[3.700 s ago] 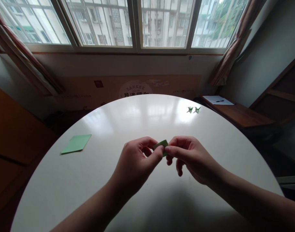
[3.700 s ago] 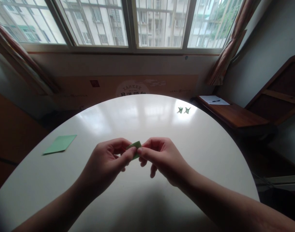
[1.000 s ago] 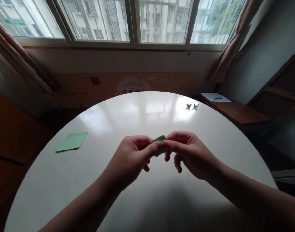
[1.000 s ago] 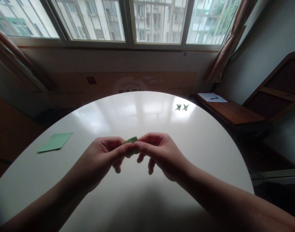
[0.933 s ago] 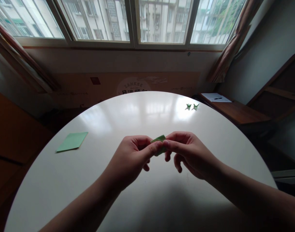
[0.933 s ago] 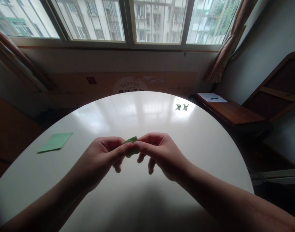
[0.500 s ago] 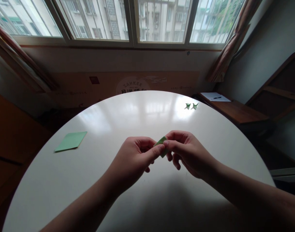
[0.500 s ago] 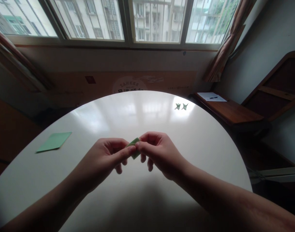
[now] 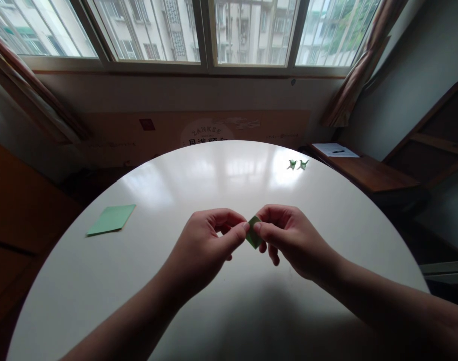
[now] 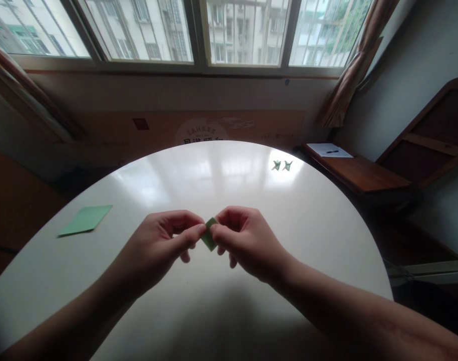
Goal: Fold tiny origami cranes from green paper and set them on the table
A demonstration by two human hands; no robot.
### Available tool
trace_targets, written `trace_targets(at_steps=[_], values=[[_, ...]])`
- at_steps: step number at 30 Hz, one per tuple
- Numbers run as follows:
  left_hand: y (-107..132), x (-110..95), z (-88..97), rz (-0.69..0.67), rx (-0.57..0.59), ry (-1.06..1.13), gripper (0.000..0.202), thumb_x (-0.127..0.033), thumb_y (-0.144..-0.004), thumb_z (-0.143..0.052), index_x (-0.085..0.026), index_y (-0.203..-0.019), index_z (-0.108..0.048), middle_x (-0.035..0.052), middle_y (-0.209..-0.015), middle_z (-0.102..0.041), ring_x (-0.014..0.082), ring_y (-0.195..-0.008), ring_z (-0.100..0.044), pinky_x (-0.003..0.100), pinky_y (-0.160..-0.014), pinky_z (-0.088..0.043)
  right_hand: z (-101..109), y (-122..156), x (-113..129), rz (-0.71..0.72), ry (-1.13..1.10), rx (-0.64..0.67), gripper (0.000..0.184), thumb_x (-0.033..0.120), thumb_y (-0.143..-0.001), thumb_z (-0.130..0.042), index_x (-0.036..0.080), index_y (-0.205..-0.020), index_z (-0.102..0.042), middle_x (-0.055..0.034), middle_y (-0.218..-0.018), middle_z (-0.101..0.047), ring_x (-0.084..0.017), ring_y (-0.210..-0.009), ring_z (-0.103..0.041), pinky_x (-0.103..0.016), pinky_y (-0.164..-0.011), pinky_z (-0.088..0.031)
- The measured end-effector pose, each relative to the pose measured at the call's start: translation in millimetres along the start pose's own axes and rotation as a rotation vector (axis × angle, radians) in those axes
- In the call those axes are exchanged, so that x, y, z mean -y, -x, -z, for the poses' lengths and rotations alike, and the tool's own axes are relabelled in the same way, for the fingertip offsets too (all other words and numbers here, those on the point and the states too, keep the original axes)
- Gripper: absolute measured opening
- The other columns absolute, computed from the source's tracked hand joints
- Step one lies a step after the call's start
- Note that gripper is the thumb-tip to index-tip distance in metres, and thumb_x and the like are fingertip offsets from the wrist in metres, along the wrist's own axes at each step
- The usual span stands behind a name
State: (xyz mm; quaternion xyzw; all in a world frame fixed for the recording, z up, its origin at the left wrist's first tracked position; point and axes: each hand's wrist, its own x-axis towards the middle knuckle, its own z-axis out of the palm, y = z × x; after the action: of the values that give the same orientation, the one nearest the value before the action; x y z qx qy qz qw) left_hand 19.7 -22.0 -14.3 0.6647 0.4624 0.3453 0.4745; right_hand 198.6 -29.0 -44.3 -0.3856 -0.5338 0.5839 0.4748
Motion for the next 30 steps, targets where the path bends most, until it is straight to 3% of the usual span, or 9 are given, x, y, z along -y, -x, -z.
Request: trace_targets(at_steps=[10,18,21,30], values=[[-2.7,6.7,-5.0,0.110,0.078,0.216,0.015,-0.029,-0.080,-0.069,-0.016,-0.074,-0.070,-0.0019,-0.060,-0.057,0.0107,-0.054,-0.051,0.018,-0.044,-0.045,0.3,-0.1,-1.5,0.035,-0.007,-0.045,0.012,0.025,-0.082,-0.072,0.017,-0.076,-0.065,0.0013,-0.062,-0.062,-0.012,-0.053,-0.058,-0.016,-0.036,-0.043],[-1.5,1.1,1.7,0.062,0.118,0.004,0.020,-0.031,-0.083,-0.064,-0.016,-0.071,-0.071,0.0012,-0.063,-0.061,0.0124,-0.057,-0.051,0.021,-0.047,-0.044,0.8,-1.7,-1.8,-0.016,-0.022,0.057,0.011,0.023,-0.082,-0.069,0.017,-0.075,-0.062,0.0016,-0.064,-0.059,-0.012,-0.056,-0.056,-0.016,-0.036,-0.044],[-1.9,0.6,1.1,0.062,0.093,-0.019,0.021,-0.032,-0.083,-0.065,-0.015,-0.072,-0.072,0.0018,-0.064,-0.062,0.0128,-0.058,-0.051,0.021,-0.048,-0.044,0.5,-2.5,-2.6,0.001,-0.022,0.052,0.012,0.023,-0.082,-0.069,0.017,-0.074,-0.061,0.0020,-0.063,-0.058,-0.012,-0.054,-0.054,-0.016,-0.035,-0.044],[-5.7,9.1,-6.7,0.063,-0.018,0.239,0.014,-0.028,-0.078,-0.068,-0.015,-0.075,-0.067,-0.0005,-0.064,-0.061,0.0122,-0.058,-0.054,0.020,-0.047,-0.047,-0.2,-2.6,-2.6,0.031,0.013,0.021,0.022,0.032,-0.084,-0.072,0.017,-0.074,-0.060,0.0016,-0.064,-0.058,-0.012,-0.053,-0.055,-0.017,-0.036,-0.044]])
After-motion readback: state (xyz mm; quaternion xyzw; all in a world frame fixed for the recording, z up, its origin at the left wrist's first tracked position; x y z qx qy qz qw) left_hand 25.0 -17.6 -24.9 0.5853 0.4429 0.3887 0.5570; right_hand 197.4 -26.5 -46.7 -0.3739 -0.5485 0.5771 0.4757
